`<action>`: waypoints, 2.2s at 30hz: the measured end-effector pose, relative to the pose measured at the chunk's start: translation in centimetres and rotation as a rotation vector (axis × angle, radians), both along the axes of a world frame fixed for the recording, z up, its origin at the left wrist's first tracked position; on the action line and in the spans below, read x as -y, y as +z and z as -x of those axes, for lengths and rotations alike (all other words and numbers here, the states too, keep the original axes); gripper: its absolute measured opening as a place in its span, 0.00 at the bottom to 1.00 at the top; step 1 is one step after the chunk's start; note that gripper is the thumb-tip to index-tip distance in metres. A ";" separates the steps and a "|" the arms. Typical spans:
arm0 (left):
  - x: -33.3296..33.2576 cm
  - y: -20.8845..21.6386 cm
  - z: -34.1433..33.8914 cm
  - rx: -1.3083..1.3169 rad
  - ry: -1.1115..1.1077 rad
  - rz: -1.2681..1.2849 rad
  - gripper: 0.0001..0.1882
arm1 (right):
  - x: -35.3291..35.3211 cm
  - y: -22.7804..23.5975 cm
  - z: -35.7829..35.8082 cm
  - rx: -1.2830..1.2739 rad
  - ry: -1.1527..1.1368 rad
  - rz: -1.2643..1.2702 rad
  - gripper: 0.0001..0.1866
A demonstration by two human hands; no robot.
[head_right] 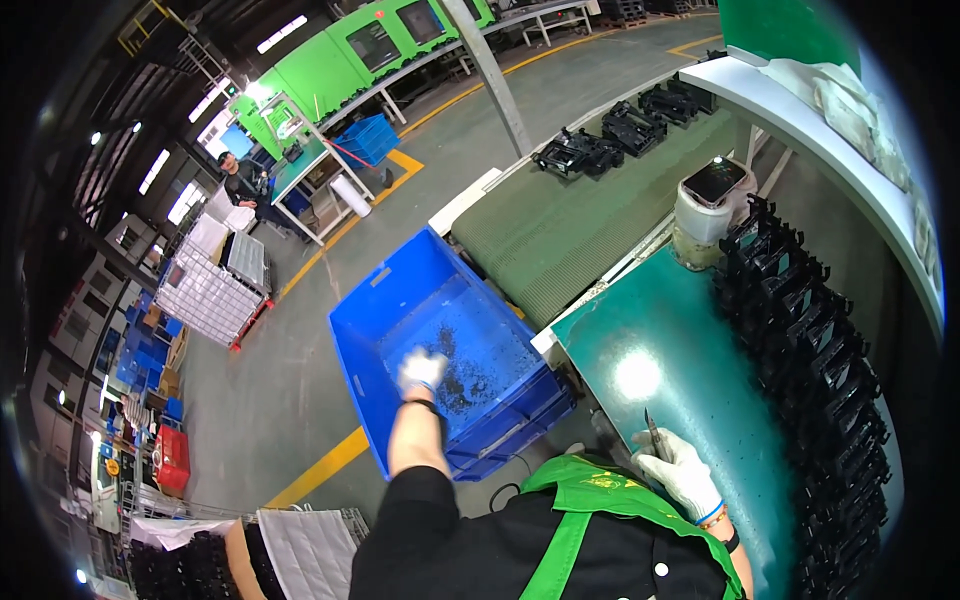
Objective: The person lifts a stack of plastic frames from a bin and places them on a workbench. They pick up individual frames, trim excess material using shears, and place the finished frames into a new stack on the workbench.
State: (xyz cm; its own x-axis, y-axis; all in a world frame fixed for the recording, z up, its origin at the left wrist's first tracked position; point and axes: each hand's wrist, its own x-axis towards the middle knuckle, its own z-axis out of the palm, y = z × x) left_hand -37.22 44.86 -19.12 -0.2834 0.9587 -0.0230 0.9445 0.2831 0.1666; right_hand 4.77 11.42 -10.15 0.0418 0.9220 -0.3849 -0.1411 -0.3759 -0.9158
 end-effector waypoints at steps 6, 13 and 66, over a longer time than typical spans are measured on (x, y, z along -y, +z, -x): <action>12.0 -14.8 -9.5 -0.222 0.007 0.207 0.40 | -0.3 0.8 0.6 0.049 0.046 0.048 0.23; -2.5 -9.8 1.2 0.805 0.013 0.593 0.47 | -0.4 1.5 1.3 0.071 0.123 0.034 0.22; -23.8 20.3 15.2 0.131 -0.119 -0.050 0.37 | -8.0 0.1 3.0 -0.001 0.010 0.007 0.18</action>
